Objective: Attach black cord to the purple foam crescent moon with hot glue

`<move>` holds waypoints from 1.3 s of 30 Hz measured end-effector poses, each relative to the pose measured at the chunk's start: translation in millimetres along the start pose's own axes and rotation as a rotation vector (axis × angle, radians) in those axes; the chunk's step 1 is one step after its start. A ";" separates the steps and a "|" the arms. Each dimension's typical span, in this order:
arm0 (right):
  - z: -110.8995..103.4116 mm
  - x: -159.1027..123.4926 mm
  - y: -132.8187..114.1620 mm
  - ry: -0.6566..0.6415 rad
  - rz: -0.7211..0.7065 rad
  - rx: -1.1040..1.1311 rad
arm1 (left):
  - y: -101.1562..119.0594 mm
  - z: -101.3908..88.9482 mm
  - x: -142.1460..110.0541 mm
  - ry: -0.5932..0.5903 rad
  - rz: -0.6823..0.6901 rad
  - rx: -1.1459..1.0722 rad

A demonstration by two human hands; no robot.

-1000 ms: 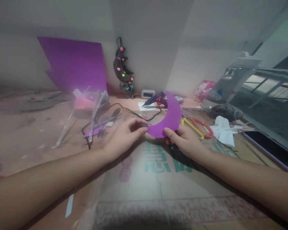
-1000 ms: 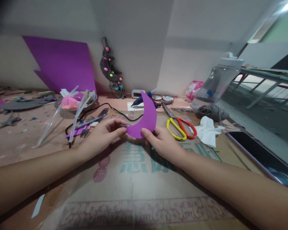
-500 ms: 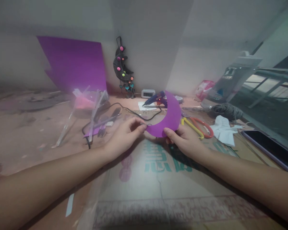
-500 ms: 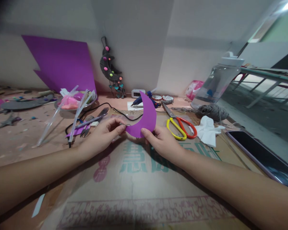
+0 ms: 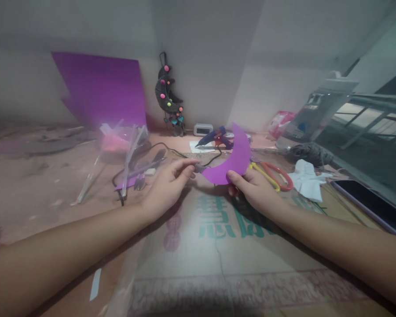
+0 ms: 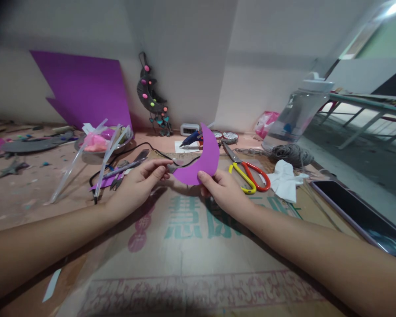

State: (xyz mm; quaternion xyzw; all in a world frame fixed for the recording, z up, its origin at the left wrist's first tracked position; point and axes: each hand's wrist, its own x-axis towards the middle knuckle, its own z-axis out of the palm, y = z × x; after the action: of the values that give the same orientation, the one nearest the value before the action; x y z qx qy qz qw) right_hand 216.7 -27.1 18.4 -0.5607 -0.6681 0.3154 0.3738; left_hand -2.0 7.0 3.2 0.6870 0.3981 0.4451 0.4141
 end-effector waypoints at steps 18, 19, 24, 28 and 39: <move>0.6 3.8 3.4 -0.052 0.072 0.220 | 3.6 0.3 -4.4 -0.035 0.099 0.130; 0.9 4.0 4.0 -0.055 0.073 0.225 | 4.8 0.2 -5.0 -0.035 0.103 0.137; 0.3 3.1 3.3 -0.045 0.019 0.155 | 3.1 1.4 -5.1 -0.031 0.119 0.124; -4.2 -0.2 -1.4 0.129 -0.126 -0.091 | -4.3 2.8 -1.1 -0.010 0.041 -0.014; -6.0 -6.7 10.1 0.028 -1.058 -0.637 | 5.3 3.7 0.2 -0.138 -0.203 -0.263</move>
State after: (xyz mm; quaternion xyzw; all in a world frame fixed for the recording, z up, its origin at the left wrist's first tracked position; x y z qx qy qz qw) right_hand 227.6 -31.9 12.1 -0.2414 -0.9121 -0.1352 0.3025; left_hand 2.4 4.6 7.1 0.6120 0.3746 0.4010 0.5695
